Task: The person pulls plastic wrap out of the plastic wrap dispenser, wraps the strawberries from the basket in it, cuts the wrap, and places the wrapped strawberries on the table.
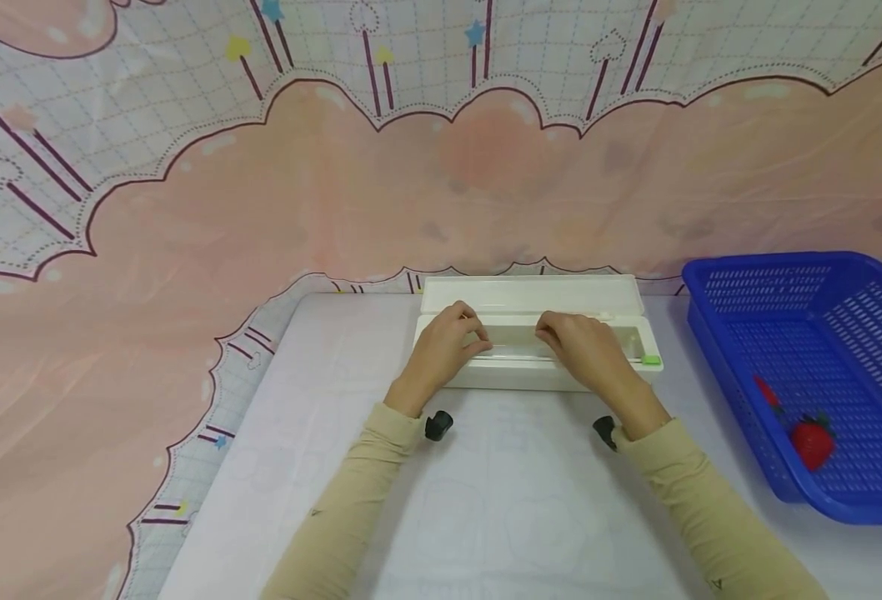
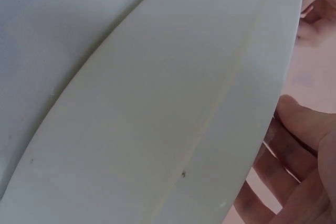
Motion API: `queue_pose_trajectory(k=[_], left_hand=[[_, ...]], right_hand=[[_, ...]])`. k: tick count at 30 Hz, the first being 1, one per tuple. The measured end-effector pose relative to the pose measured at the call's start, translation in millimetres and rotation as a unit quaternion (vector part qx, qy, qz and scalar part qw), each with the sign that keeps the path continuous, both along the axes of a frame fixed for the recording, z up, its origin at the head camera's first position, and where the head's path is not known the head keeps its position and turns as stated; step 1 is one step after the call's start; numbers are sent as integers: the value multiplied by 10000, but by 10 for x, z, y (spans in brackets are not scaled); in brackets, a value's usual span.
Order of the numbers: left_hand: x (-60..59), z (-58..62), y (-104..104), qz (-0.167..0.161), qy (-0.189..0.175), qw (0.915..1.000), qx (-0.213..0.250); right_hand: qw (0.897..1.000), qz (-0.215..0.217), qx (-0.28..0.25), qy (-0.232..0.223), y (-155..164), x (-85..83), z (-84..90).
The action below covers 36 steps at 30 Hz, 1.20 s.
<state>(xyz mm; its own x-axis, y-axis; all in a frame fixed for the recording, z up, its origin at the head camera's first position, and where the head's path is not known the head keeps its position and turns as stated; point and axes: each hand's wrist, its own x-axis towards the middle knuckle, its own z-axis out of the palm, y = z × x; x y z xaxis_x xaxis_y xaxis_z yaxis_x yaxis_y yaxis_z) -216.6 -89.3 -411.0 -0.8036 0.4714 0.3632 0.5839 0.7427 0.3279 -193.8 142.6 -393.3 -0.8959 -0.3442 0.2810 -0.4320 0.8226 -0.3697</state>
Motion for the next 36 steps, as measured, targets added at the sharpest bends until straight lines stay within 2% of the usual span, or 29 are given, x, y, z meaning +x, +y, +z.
queue_pose_trajectory(k=[4,7,11,14,19,23,28,36], left_hand=[[-15,3,-55,-90,-289,9995,72],[-39,-3,-85,-144,-667,9976,105],[-69,8,-118,-148,-1399,9899,174],[-79,17,-136,-198,-1727,9844,270],[-86,18,-161,-384,-1642,9851,328],[-95,23,-184,-506,-1569,9855,388],[-104,29,-217,-640,-1721,9818,485],[-108,93,-312,-700,-1888,9782,517]], right_hand=[[9999,65,77,-75,12,0,7],[9996,166,168,-173,15,2,14],[9988,286,317,-247,22,5,24],[9982,378,415,-204,60,6,28],[9979,434,469,-142,164,19,20],[9980,314,518,-177,230,29,11],[9981,150,541,-235,328,40,-11],[9992,-70,397,13,525,36,-36]])
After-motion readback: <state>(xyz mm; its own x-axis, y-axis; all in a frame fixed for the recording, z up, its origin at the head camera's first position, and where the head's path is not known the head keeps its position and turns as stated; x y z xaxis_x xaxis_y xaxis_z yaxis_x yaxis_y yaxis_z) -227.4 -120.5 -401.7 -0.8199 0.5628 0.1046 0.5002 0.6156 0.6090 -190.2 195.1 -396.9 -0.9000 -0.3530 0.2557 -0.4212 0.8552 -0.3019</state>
